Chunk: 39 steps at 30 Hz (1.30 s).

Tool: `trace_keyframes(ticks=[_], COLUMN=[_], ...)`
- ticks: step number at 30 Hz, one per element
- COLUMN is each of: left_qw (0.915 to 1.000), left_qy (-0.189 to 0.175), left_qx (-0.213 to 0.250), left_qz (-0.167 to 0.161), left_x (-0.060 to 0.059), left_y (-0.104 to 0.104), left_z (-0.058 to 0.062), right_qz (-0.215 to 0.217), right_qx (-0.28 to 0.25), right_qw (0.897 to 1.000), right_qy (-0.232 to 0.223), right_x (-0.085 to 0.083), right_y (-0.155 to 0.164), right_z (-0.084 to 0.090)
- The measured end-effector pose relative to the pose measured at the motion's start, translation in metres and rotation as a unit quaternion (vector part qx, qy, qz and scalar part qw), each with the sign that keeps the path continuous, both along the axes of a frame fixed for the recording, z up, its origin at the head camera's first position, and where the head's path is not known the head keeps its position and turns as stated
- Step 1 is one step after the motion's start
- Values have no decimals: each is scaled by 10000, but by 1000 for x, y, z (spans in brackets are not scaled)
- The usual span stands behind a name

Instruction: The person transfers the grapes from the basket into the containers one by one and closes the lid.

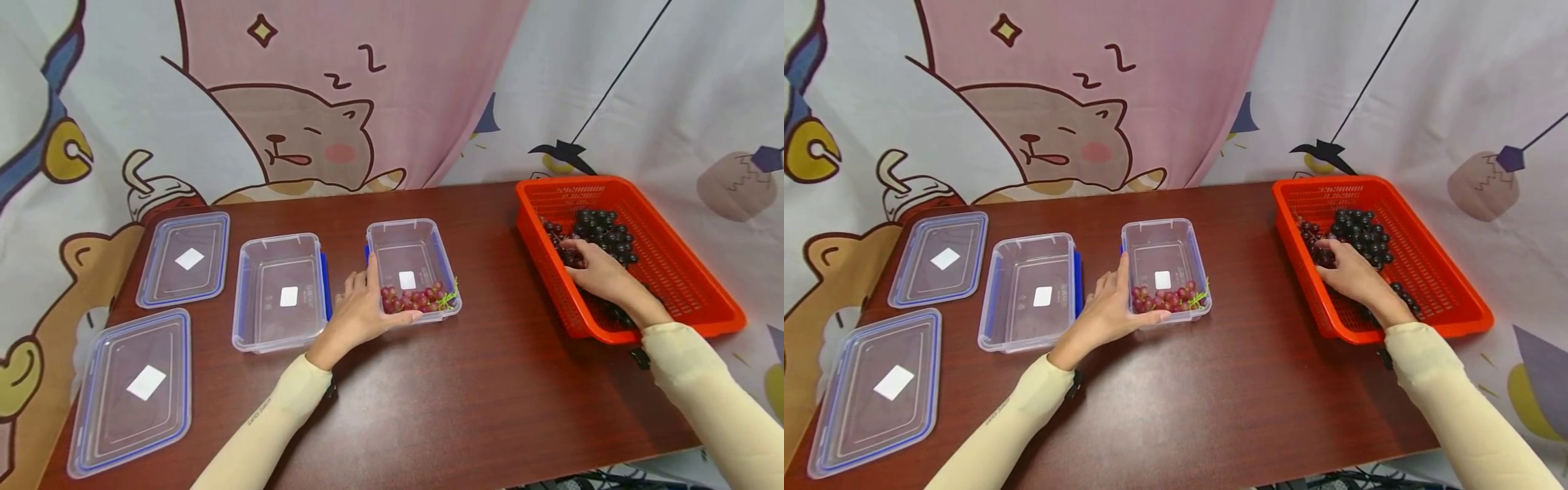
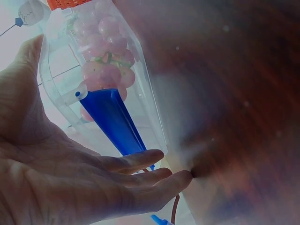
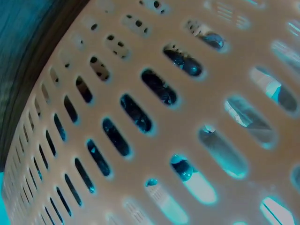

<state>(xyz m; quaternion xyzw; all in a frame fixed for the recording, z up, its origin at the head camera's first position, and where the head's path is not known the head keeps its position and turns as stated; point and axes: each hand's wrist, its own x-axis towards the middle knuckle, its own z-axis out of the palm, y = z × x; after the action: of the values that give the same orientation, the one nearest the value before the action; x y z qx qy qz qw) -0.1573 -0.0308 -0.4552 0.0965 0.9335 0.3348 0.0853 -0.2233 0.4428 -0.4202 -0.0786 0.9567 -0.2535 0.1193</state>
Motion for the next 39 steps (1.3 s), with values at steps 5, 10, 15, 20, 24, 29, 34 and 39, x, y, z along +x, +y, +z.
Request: trace_keyframes(ticks=[5,10,15,20,24,29,34,39], left_qw=[10000,10000,10000,10000,10000,10000,10000,10000], left_qy=[14,27,0,-15,-30,-45,-97,-50], left_qx=[-5,-11,25,37,21,30,23,-40], left_qz=[-13,-14,-15,3,-2,-25,-3,-17], left_x=[0,-1,0,0,0,1,2,1], left_y=[1,1,1,1,0,1,0,1], left_z=[-1,-2,-1,-1,-1,1,2,1], right_qz=[131,306,282,364,412,321,63,-276], right_qx=[-45,120,405,573,653,615,496,105], right_qw=[9998,9994,9986,9974,9968,9975,9977,9964], right_qy=[-137,45,-206,-246,-216,144,458,799], right_x=[-2,-3,-2,0,4,5,5,12], right_y=[-1,-1,-2,-5,-6,-6,-7,-6], right_z=[-1,-3,-1,-1,-1,-2,-1,4])
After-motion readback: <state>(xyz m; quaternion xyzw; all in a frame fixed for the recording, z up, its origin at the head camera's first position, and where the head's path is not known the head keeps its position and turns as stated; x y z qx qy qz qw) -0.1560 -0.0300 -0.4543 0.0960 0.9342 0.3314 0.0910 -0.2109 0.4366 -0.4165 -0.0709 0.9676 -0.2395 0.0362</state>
